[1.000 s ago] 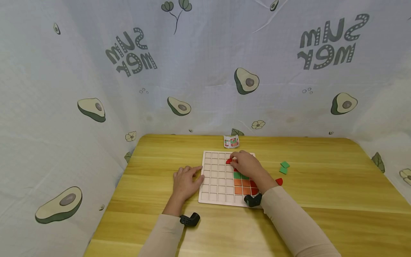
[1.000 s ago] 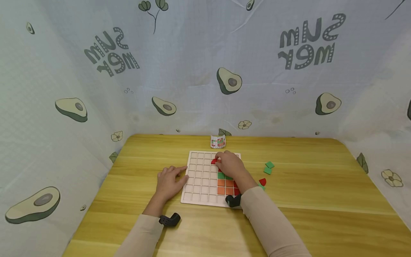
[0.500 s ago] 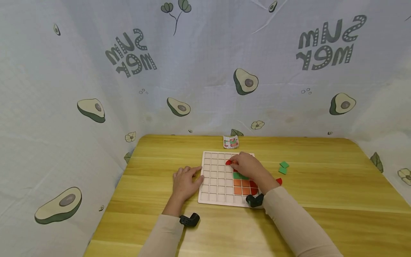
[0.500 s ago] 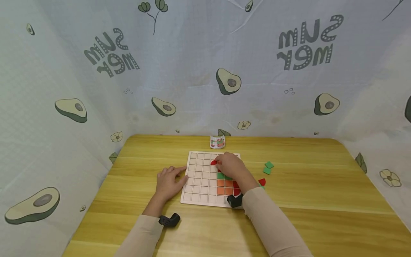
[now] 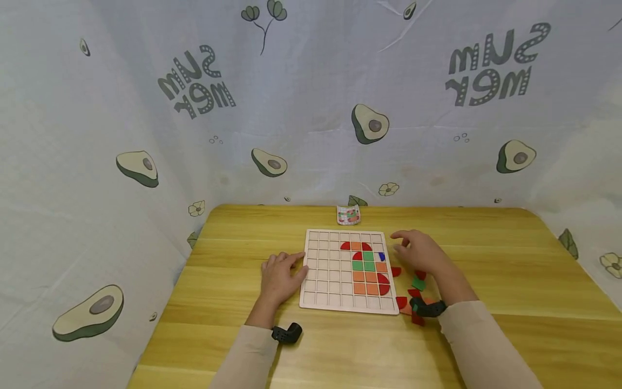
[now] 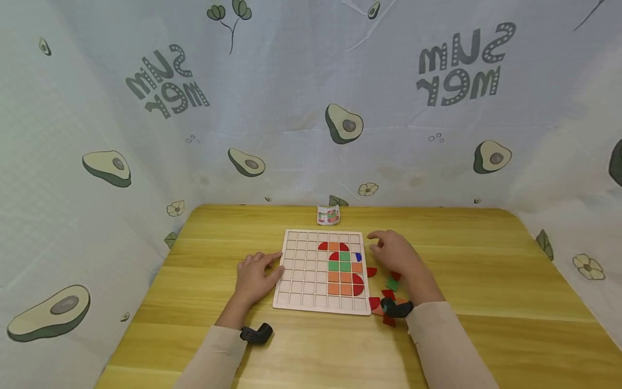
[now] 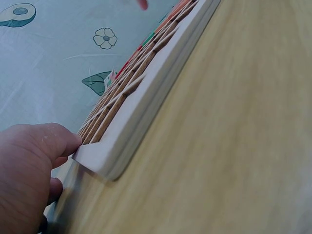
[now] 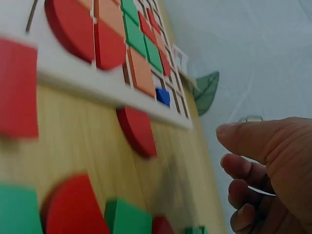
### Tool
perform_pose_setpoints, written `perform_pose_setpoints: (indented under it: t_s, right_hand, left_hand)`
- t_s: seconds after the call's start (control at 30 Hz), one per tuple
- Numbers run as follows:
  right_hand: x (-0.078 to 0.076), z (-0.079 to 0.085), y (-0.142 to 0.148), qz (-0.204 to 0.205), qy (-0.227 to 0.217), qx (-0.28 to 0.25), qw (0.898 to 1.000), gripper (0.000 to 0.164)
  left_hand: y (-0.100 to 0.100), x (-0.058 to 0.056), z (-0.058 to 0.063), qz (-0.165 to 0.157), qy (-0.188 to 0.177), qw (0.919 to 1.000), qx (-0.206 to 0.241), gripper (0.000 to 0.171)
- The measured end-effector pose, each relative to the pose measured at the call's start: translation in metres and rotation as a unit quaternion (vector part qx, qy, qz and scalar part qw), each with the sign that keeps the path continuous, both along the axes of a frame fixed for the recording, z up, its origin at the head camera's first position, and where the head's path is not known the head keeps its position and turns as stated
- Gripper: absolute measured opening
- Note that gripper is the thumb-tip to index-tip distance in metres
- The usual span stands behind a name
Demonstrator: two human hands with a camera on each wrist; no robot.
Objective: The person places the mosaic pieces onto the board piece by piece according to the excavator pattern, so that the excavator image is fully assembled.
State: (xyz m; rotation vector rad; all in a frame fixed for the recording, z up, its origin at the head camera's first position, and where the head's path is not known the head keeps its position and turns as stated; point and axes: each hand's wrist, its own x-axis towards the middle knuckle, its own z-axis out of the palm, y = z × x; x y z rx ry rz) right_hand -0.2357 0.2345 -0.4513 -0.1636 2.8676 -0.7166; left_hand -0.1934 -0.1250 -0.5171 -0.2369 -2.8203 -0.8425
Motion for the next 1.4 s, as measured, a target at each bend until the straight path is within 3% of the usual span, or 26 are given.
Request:
perform_pose_setpoints:
  t_s: [0.27, 0.47, 0.67, 1.0, 1.4]
  right_hand:
    - [0.013, -0.01, 0.075, -0.01, 0.016, 0.022, 1.0, 0.044]
    - [0.013, -0.02, 0.091, -0.007, -0.003, 0.008, 1.0, 0.051]
    - [0.011, -0.029, 0.084, -0.029, 0.022, 0.004, 0.999, 0.043]
    - [0.014, -0.03, 0.071, -0.039, 0.036, -0.011, 0.999, 0.037]
    - [0.017, -0.015, -0.004, 0.018, 0.027, -0.028, 0.999, 0.037]
  left_hand:
    - [0.001, 0.0, -0.001, 0.002, 0.002, 1.0, -0.006, 0.041]
    - [0.0, 0.002, 0.0, 0.001, 0.005, 0.9999, -0.009, 0.041]
    - [-0.001, 0.001, -0.002, 0.002, 0.003, 1.0, -0.009, 0.042]
    - [0.0, 0.001, -0.002, 0.0, 0.007, 1.0, -0.003, 0.041]
    - [0.0, 0.0, -0.001, 0.005, 0.004, 0.9999, -0.011, 0.041]
